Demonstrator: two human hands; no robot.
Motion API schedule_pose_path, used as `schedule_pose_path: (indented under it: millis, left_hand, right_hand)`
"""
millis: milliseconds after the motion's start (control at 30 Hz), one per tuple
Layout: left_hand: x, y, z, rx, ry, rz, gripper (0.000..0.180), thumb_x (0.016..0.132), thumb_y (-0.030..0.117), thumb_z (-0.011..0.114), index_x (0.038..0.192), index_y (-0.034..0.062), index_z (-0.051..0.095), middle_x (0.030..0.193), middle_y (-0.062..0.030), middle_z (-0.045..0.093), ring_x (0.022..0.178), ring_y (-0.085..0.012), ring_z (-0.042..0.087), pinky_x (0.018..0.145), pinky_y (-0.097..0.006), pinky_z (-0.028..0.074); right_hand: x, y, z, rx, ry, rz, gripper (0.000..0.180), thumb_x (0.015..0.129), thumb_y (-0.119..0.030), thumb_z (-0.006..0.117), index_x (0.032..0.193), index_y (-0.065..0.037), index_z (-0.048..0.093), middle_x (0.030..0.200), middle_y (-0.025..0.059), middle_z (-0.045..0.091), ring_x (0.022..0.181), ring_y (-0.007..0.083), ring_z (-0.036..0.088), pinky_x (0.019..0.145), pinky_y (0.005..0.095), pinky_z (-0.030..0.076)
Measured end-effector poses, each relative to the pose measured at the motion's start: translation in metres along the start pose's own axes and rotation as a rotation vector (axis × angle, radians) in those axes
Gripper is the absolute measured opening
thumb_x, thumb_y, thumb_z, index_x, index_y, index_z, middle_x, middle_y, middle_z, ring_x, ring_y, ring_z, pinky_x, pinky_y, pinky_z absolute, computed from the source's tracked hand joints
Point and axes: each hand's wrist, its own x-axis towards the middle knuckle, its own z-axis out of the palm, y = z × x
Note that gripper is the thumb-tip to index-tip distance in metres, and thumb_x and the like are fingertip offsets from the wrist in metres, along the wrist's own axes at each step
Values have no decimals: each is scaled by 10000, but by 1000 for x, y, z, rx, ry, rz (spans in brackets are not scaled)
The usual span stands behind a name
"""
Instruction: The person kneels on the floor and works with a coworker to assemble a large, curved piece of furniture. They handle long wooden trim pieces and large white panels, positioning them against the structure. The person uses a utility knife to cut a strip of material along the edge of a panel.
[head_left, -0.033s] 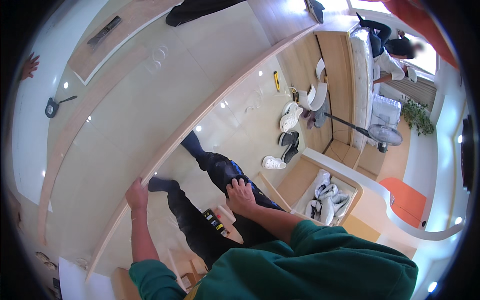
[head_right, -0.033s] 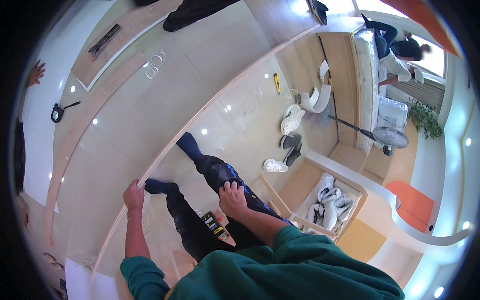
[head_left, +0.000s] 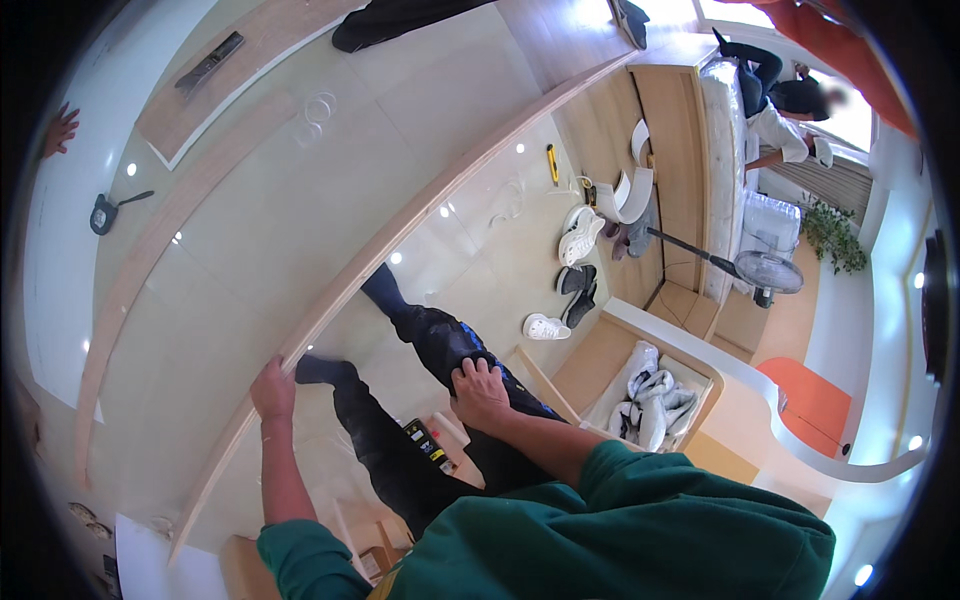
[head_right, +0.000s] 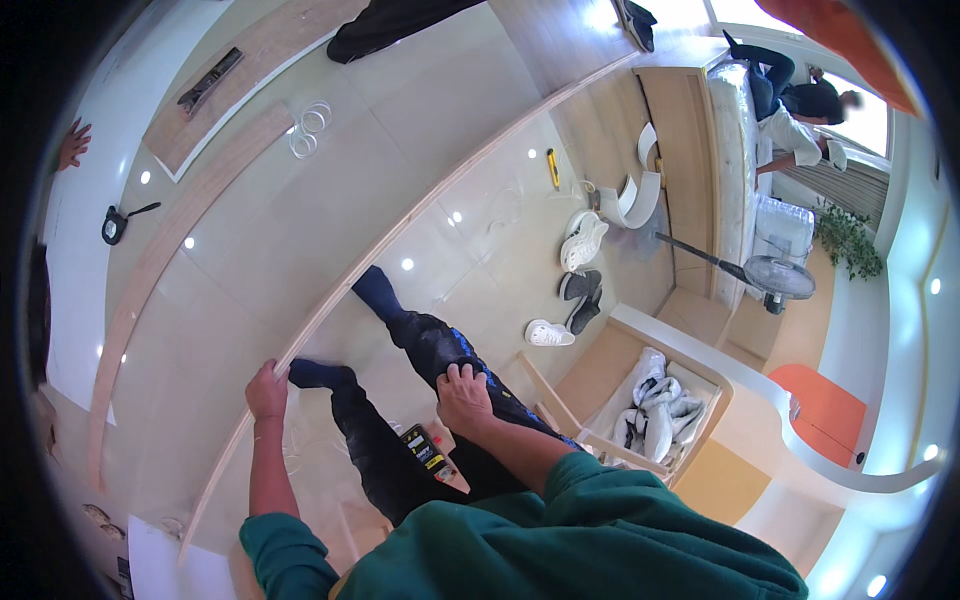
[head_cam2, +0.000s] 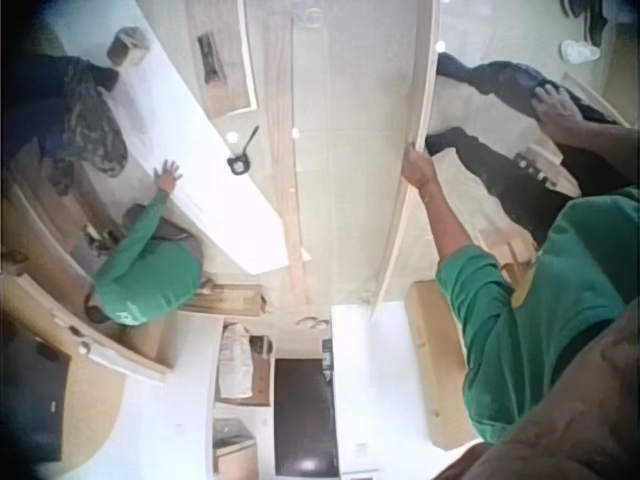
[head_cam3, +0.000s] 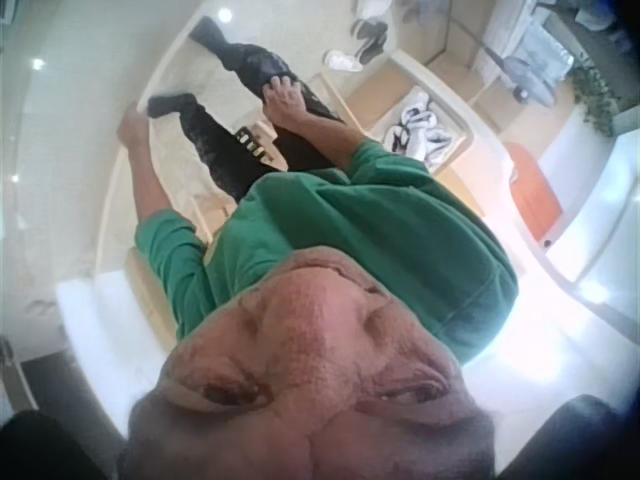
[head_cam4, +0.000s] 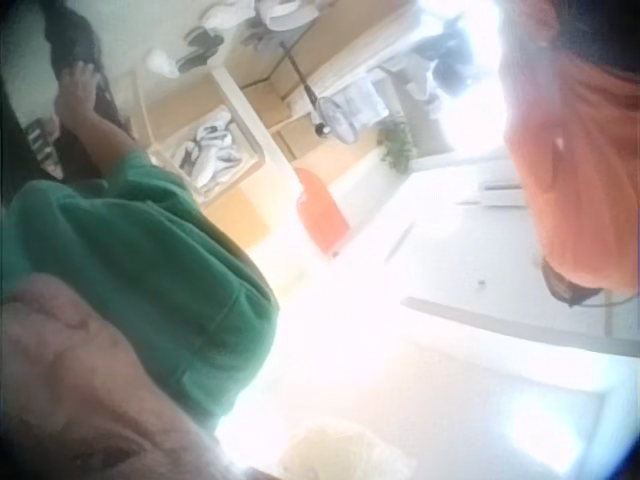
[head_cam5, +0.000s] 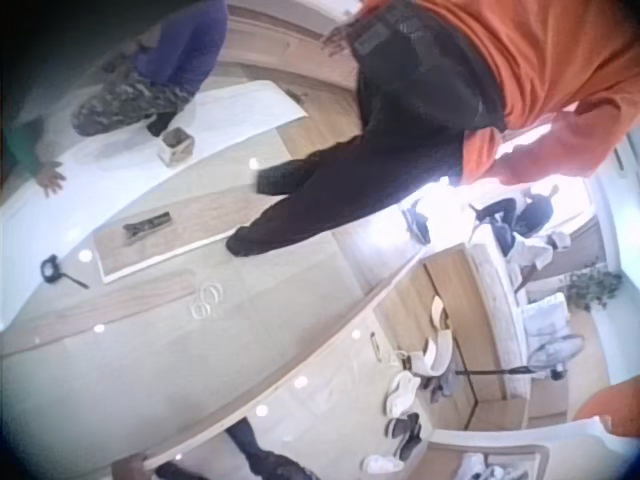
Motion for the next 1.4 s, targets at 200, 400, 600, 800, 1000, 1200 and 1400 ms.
schedule_pose_path:
  millis: [200,400,600,800,1000,1200,1400]
  left_hand:
    - [-20,8,14,22,47,0,301,822,227,764,1090,104,700,966,-146,730,899,-338,709,784,-463,566]
    - [-35,8,28,8,61,20,324,763,147,762,1071,101,677,974,-141,720,888,-348,704,781,-462,568]
    - [-55,7,46,18,73,51,257,806,109,667,1063,111,676,981,-137,702,870,-348,694,763,-461,565]
    - [-56,21,50,30,160,67,203,873,117,593,1057,79,668,1075,-140,713,958,-321,701,832,-436,566]
    - [-57,19,48,0,147,82,206,857,89,618,1058,78,664,1102,-148,711,995,-326,693,854,-435,561]
    - [-56,22,43,-16,131,90,227,844,80,622,1070,75,650,1100,-140,709,965,-328,697,846,-440,562]
    - [-56,22,42,22,146,88,239,804,75,636,1044,82,644,1104,-127,701,945,-326,698,834,-441,565]
  right_hand:
    - [4,3,-5,32,0,14,373,798,-311,708,1067,-59,652,1118,134,556,1087,303,538,841,462,451]
    - [-2,2,2,21,29,8,320,799,-253,674,1057,-64,665,1096,119,567,1050,293,546,807,450,450]
    - [2,1,-9,64,-1,9,384,788,-314,715,1062,-52,652,1128,140,562,1101,316,550,863,475,463]
    - [10,6,-15,76,-21,0,413,785,-323,714,1082,-44,650,1162,160,565,1136,331,545,909,487,455]
    - [12,8,-14,59,28,-42,378,798,-292,705,1071,-37,650,1130,155,566,1090,331,559,848,487,466]
    - [12,6,-16,60,4,-26,372,806,-292,701,1073,-39,650,1141,157,565,1104,338,555,862,497,470]
    - [19,7,-15,71,-42,-4,434,802,-325,714,1114,-32,639,1185,167,566,1138,354,548,924,514,461]
